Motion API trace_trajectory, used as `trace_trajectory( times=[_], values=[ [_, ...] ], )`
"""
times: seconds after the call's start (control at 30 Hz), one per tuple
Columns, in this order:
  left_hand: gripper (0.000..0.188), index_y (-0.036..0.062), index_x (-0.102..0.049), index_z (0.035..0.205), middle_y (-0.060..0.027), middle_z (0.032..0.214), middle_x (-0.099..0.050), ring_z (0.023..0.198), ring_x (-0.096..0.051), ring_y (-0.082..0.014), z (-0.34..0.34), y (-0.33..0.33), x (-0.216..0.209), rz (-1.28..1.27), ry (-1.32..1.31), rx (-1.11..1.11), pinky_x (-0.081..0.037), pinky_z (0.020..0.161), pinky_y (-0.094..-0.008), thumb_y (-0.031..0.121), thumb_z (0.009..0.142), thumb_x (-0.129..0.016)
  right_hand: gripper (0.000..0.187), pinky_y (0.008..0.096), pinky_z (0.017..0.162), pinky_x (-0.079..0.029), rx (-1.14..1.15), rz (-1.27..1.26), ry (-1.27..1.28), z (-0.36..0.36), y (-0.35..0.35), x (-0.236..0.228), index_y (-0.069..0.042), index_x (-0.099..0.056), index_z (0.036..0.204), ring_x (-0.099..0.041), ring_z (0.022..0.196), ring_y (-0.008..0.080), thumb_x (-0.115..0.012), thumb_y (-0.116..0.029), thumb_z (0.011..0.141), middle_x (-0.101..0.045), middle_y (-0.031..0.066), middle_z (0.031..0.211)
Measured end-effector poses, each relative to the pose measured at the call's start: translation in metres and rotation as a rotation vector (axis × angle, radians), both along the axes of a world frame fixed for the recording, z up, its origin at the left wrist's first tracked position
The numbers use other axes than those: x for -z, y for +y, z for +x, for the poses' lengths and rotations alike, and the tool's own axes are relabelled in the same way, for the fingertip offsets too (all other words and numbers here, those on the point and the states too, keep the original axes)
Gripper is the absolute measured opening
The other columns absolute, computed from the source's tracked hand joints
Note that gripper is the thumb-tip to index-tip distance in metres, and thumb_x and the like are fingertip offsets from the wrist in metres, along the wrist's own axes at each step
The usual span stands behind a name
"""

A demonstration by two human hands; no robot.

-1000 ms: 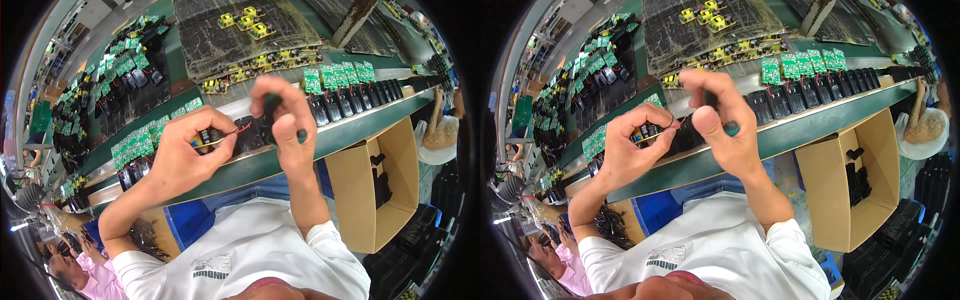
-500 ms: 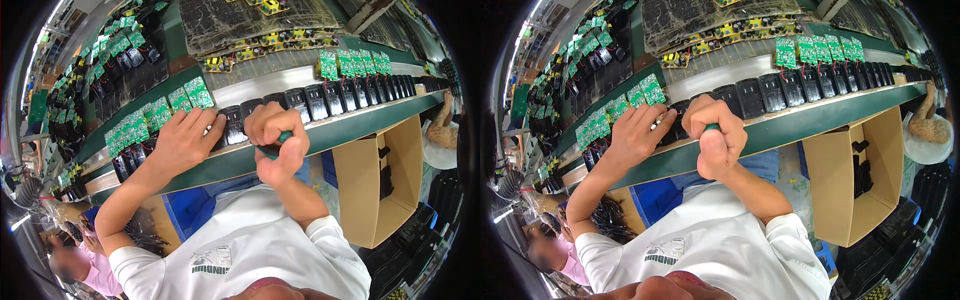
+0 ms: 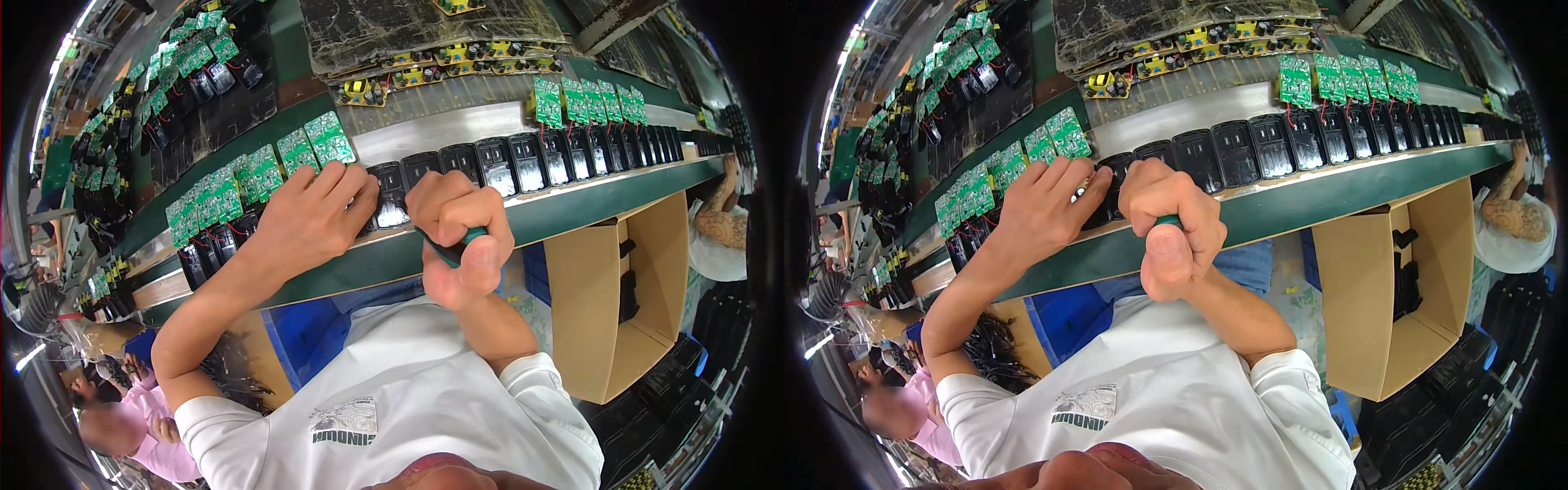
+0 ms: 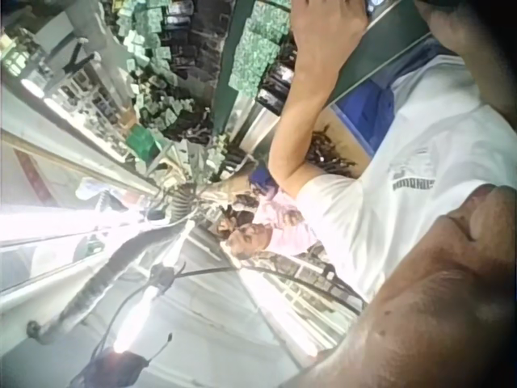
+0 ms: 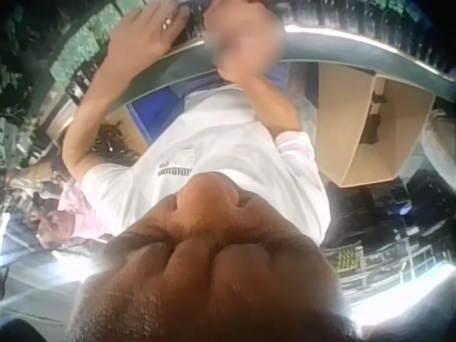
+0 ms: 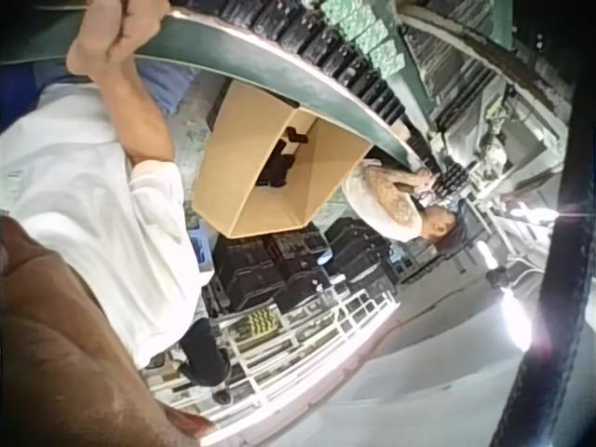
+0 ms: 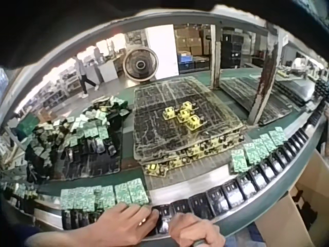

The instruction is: Assembling and placing circuit boards into a production line fixture using hand tools.

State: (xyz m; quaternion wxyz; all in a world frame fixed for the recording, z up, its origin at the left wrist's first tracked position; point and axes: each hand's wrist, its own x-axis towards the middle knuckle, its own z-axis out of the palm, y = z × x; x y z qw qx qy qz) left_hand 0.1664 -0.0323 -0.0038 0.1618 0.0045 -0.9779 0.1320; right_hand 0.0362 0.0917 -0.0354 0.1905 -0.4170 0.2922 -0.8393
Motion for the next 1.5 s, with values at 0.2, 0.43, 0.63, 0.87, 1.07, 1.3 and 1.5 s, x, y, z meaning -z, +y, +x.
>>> trace_trajectory(
  times=[0.2, 0.43, 0.63, 0.87, 1.07, 1.3, 1.5],
  values=[
    [0.015, 0.0077, -0.069, 0.098, -0.0056, 0.105, -0.058, 0.086, -0.051, -0.0195, -0.004, -0.008, -0.003, 0.062, -0.033, 0.055, -0.039, 0.069, -0.0305, 0.016, 0.086, -0.068, 0.021, 0.0336, 0.062, -0.035, 0.016, -0.009, 0.015, -0.001, -0.006, -0.002, -0.009, -0.045, 0.085, -0.034, 0.066, 0.0172, -0.043, -0.021, 0.103, -0.046, 0.0061, 0.075],
    [0.014, 0.0088, -0.069, 0.095, -0.0047, 0.105, -0.058, 0.088, -0.050, -0.0198, -0.003, -0.015, -0.003, 0.134, -0.049, 0.106, -0.040, 0.071, -0.0318, 0.017, 0.085, -0.067, 0.019, 0.0328, 0.062, -0.034, 0.041, 0.038, -0.031, -0.004, -0.030, -0.005, -0.008, -0.045, 0.085, -0.034, 0.067, 0.0170, -0.043, -0.017, 0.100, -0.047, 0.0067, 0.075],
    [0.016, 0.0084, -0.070, 0.100, -0.0057, 0.107, -0.057, 0.084, -0.049, -0.0203, 0.000, -0.016, 0.000, 0.185, -0.058, 0.106, -0.039, 0.071, -0.0320, 0.017, 0.088, -0.064, 0.017, 0.0318, 0.063, -0.034, 0.131, 0.103, -0.230, 0.009, -0.041, -0.019, -0.007, -0.046, 0.084, -0.034, 0.068, 0.0162, -0.043, -0.015, 0.098, -0.048, 0.0071, 0.076],
    [0.013, 0.0087, -0.070, 0.095, -0.0055, 0.102, -0.057, 0.086, -0.051, -0.0204, -0.002, -0.016, -0.001, 0.172, -0.023, 0.109, -0.041, 0.071, -0.0319, 0.017, 0.085, -0.066, 0.021, 0.0314, 0.064, -0.034, 0.069, 0.147, 0.007, 0.001, -0.037, -0.010, -0.007, -0.046, 0.088, -0.035, 0.069, 0.0161, -0.045, -0.024, 0.101, -0.047, 0.0059, 0.078],
    [0.011, 0.0083, -0.068, 0.093, -0.0055, 0.101, -0.057, 0.083, -0.052, -0.0199, -0.006, -0.007, -0.009, 0.219, -0.024, 0.008, -0.042, 0.069, -0.0320, 0.017, 0.087, -0.066, 0.033, 0.0320, 0.064, -0.035, 0.087, 0.050, -0.024, 0.000, -0.022, -0.003, -0.010, -0.046, 0.093, -0.037, 0.069, 0.0169, -0.050, -0.040, 0.105, -0.046, 0.0051, 0.080],
    [0.005, 0.0105, -0.066, 0.089, -0.0030, 0.101, -0.057, 0.080, -0.055, -0.0185, -0.004, 0.005, -0.018, 0.355, -0.025, -0.147, -0.045, 0.064, -0.0333, 0.014, 0.087, -0.069, 0.043, 0.0331, 0.062, -0.035, 0.129, -0.019, -0.049, 0.008, 0.005, 0.004, -0.012, -0.045, 0.093, -0.037, 0.069, 0.0175, -0.054, -0.052, 0.106, -0.046, 0.0052, 0.081],
    [0.007, 0.0120, -0.072, 0.093, 0.0004, 0.108, -0.062, 0.081, -0.062, -0.0195, -0.012, 0.009, -0.016, 0.398, 0.019, -0.184, -0.048, 0.064, -0.0331, 0.011, 0.087, -0.074, 0.043, 0.0333, 0.062, -0.036, 0.124, -0.022, -0.029, 0.005, 0.005, 0.007, -0.012, -0.046, 0.093, -0.038, 0.069, 0.0176, -0.054, -0.053, 0.105, -0.047, 0.0054, 0.082]
  ],
)
